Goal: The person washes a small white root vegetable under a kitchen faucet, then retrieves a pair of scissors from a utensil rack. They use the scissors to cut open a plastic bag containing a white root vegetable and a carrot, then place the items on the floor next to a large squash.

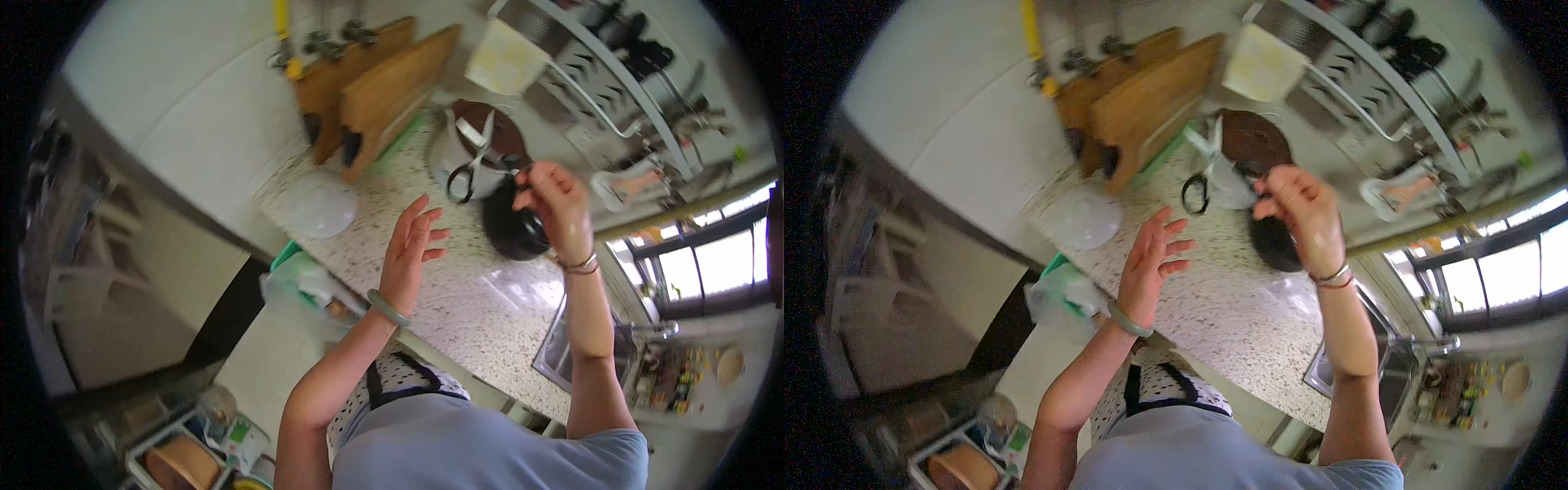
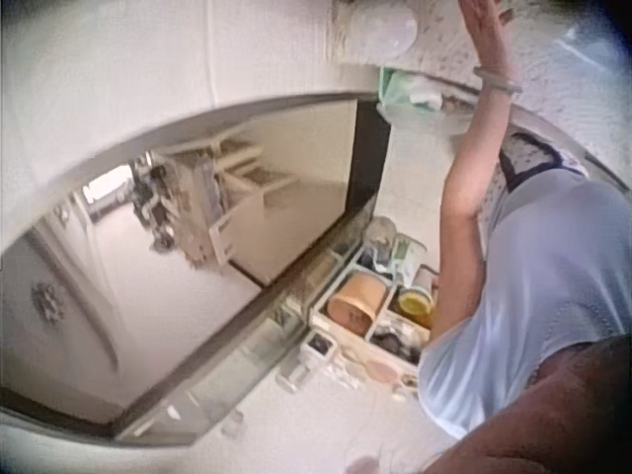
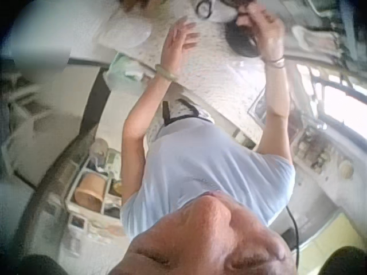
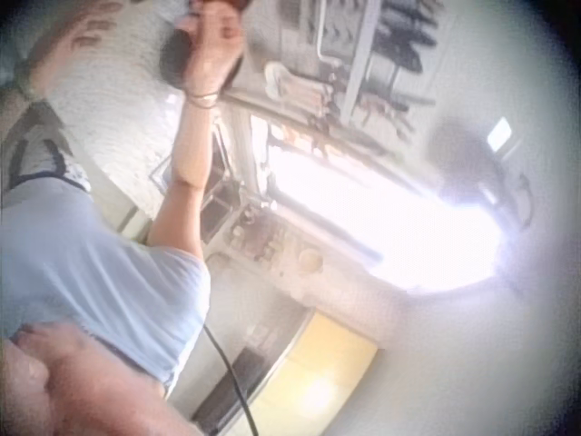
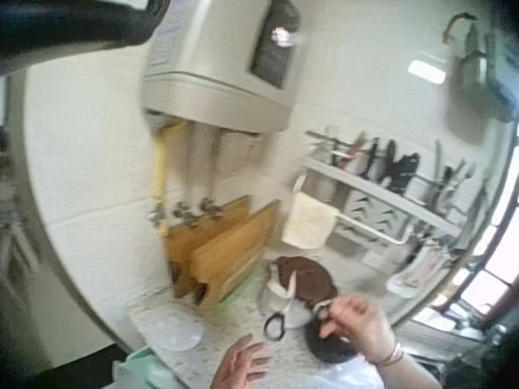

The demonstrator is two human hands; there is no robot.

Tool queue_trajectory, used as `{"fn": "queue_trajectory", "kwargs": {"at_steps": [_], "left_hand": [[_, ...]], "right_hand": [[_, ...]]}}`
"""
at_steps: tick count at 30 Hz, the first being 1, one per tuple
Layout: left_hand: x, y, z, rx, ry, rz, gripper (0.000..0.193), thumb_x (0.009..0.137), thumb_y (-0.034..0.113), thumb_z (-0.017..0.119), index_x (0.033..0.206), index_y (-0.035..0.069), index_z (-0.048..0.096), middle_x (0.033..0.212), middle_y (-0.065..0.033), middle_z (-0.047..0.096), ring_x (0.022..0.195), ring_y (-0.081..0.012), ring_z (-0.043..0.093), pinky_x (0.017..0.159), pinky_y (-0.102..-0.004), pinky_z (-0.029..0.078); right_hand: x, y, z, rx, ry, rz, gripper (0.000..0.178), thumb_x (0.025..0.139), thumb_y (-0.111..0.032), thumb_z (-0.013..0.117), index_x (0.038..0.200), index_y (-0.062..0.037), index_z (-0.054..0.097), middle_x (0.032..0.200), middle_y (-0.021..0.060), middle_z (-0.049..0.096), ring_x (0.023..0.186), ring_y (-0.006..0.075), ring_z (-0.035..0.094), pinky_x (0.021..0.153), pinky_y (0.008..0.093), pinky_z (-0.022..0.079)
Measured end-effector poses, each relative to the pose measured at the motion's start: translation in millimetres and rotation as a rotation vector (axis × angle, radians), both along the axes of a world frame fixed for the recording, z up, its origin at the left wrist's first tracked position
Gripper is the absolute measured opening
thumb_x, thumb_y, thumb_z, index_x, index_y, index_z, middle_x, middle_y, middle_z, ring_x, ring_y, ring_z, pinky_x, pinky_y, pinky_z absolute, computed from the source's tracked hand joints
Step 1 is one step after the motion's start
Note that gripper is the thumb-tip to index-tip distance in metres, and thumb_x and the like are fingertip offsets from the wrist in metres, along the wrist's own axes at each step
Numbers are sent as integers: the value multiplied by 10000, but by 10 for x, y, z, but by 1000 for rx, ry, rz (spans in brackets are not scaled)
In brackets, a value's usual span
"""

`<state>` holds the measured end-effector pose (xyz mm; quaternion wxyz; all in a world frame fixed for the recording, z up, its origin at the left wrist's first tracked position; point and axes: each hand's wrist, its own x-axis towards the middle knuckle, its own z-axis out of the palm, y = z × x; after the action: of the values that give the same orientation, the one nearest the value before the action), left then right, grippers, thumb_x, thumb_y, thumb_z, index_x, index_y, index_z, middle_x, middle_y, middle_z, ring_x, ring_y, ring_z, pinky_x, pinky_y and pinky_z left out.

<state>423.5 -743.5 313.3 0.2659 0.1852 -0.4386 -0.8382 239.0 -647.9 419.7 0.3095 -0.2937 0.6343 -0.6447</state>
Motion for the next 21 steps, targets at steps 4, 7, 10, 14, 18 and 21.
{"fn": "queue_trajectory", "kwargs": {"at_steps": [4,7,10,14,18,21], "left_hand": [[639,-162,-225,58,-39,231,451,948,375,417,1295,87,406,1169,-75,544,954,-138,570,785,-289,449],[1261,-166,-494,152,-48,448,331,939,282,475,1178,55,508,941,-80,636,807,-147,612,726,-269,474],[1883,43,-690,274,-60,708,289,950,222,453,1141,18,529,851,-62,629,728,-116,600,681,-238,490],[2433,376,-747,244,-121,985,281,943,190,474,1139,-4,529,882,-39,619,758,-94,593,707,-252,504],[2977,839,-754,292,-100,1222,256,948,177,466,1127,12,541,843,1,601,718,-65,550,668,-212,463],[3345,1097,-733,291,-67,1348,249,953,174,456,1119,12,549,813,18,578,690,-53,504,644,-191,427]], "right_hand": [[686,-496,-598,74,-194,273,212,891,-157,561,991,31,553,923,117,622,682,167,611,654,262,498],[1353,-840,-829,140,-276,458,199,901,-146,542,994,30,545,940,120,615,700,173,610,660,275,501],[1997,-1032,-1064,202,-577,775,213,903,-141,534,1030,28,529,960,100,607,735,173,610,687,291,502],[2822,-1068,-1195,450,-514,1001,249,888,-163,562,1062,12,528,927,83,615,719,160,603,667,283,494],[3609,-889,-1285,607,-359,1302,276,869,-198,596,1084,-34,541,848,43,612,648,109,552,603,251,467],[4113,-852,-1362,633,-182,1459,251,854,-166,607,1070,-44,566,827,15,605,645,85,543,597,229,454]]}}
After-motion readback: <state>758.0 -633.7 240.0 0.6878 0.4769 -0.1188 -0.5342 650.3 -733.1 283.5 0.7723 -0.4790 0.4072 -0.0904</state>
